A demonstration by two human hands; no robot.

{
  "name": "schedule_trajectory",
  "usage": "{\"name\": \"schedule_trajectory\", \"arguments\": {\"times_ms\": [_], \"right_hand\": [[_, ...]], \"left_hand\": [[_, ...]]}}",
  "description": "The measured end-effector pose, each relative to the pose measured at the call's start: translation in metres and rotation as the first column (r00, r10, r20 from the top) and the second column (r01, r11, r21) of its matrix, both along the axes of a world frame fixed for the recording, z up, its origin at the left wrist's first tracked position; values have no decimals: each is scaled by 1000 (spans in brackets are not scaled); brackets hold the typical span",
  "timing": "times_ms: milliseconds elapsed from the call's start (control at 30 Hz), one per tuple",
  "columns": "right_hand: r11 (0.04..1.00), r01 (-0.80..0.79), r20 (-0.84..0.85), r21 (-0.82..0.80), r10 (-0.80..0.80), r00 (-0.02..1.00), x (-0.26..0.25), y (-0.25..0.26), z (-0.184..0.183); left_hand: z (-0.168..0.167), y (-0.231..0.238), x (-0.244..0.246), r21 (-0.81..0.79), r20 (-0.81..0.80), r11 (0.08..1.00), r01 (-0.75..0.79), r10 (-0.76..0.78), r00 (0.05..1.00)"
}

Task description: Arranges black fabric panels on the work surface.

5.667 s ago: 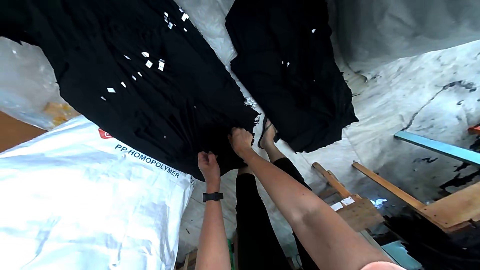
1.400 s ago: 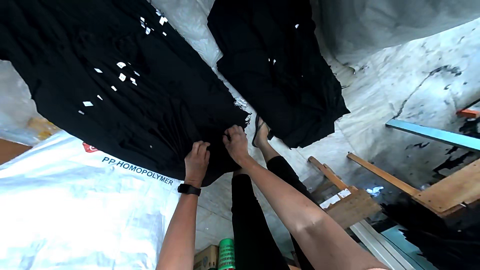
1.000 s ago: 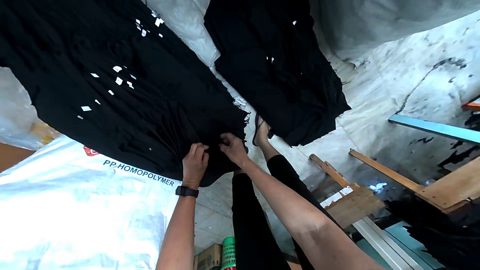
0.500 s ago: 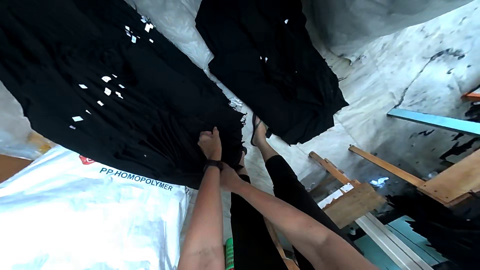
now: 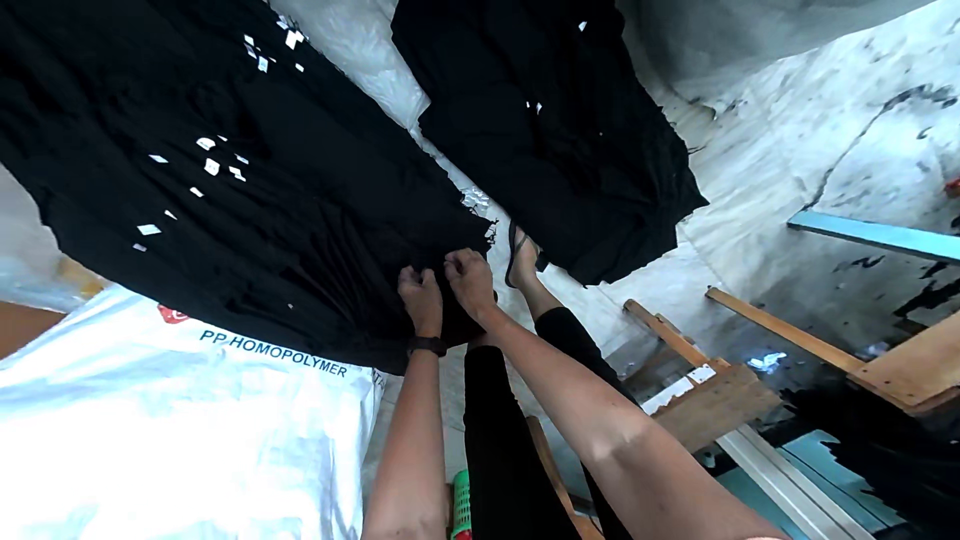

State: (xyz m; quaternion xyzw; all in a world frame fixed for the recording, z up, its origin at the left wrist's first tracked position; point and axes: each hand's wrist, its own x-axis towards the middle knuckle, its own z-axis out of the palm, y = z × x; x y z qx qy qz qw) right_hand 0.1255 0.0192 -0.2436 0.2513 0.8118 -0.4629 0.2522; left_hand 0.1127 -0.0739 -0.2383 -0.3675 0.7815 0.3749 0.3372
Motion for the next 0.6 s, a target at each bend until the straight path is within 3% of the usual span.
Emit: {"name": "schedule_trajectory", "arguments": {"times_ms": [300,433,600], "right_hand": [[991,-125,-1,52,125,992,6,0,-8],[994,-100,63,-38,103,993,8,7,-7],[972,-179,162,-149,203,966,17,9,-4]], "left_hand": [[22,-30,42,36,-273,991,-129,134,953],[26,-37,48,94,-291,988,-126,148,945],[29,-38,47,107,-256,985,-135,159,954]]}}
